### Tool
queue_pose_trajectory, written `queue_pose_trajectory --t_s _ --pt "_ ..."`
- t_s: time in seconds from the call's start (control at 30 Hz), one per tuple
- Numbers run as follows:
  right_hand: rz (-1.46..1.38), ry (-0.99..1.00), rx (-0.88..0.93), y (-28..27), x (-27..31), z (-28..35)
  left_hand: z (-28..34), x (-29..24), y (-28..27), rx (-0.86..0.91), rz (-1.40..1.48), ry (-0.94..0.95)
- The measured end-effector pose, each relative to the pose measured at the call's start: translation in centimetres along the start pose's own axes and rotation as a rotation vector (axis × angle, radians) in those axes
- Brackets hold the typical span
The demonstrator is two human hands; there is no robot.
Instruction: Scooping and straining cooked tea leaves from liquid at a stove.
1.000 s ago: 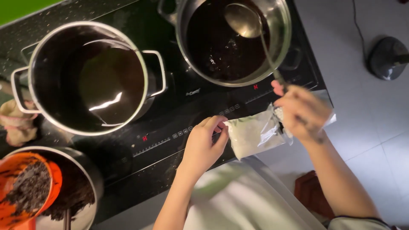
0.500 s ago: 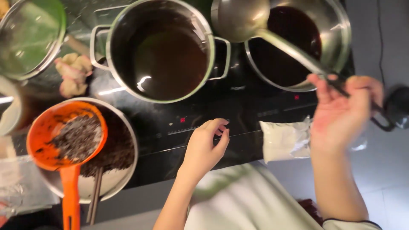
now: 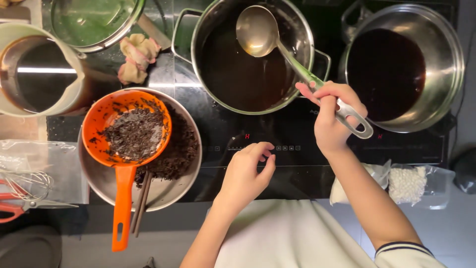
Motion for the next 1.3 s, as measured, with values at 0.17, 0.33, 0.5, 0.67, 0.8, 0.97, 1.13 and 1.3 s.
queue_pose_trajectory --t_s 0.17,0.33,0.5,0.67,0.8,0.97,1.13,1.3 --pt "-0.153 0.105 -0.050 1.0 0.0 -0.3 -0.1 0.5 -0.8 -0.005 0.009 0.005" --pt "-0.328 0.267 -0.141 0.9 -0.9 -0.6 -0.4 0.6 -1.1 0.004 0.005 0.006" --pt "-0.471 0.455 -0.243 -0.4 -1.1 -0.9 -0.5 0.8 -0.9 -0.008 -0.014 0.043" --pt "-0.496 0.476 -0.259 -1.8 -0.1 -0.8 -0.6 0.7 -0.7 -0.008 -0.004 0.022" --pt "-0.503 0.459 -0.272 -2.9 1.5 -1.0 -0.6 0.6 -0.4 -0.010 0.015 0.020" --pt "-0.522 0.459 -0.284 -4.7 2.7 -1.0 -0.6 0.0 0.3 0.006 0.018 0.008" --pt "-0.532 0.466 -0.301 -6.1 2.9 -0.7 -0.5 -0.6 1.2 0.017 0.009 0.028" --pt "-0.519 0.470 -0.312 -7.9 3.5 0.0 -0.8 -1.2 2.4 0.035 0.008 0.047"
Point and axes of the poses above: each hand's wrist, its own z-axis away from the middle knuckle, its own y-axis out of the palm, x = y × z, the point moved 2 cm from there along -z, towards the middle knuckle, and after that the axes turned 7 degrees about x, right-handed, at the moved point
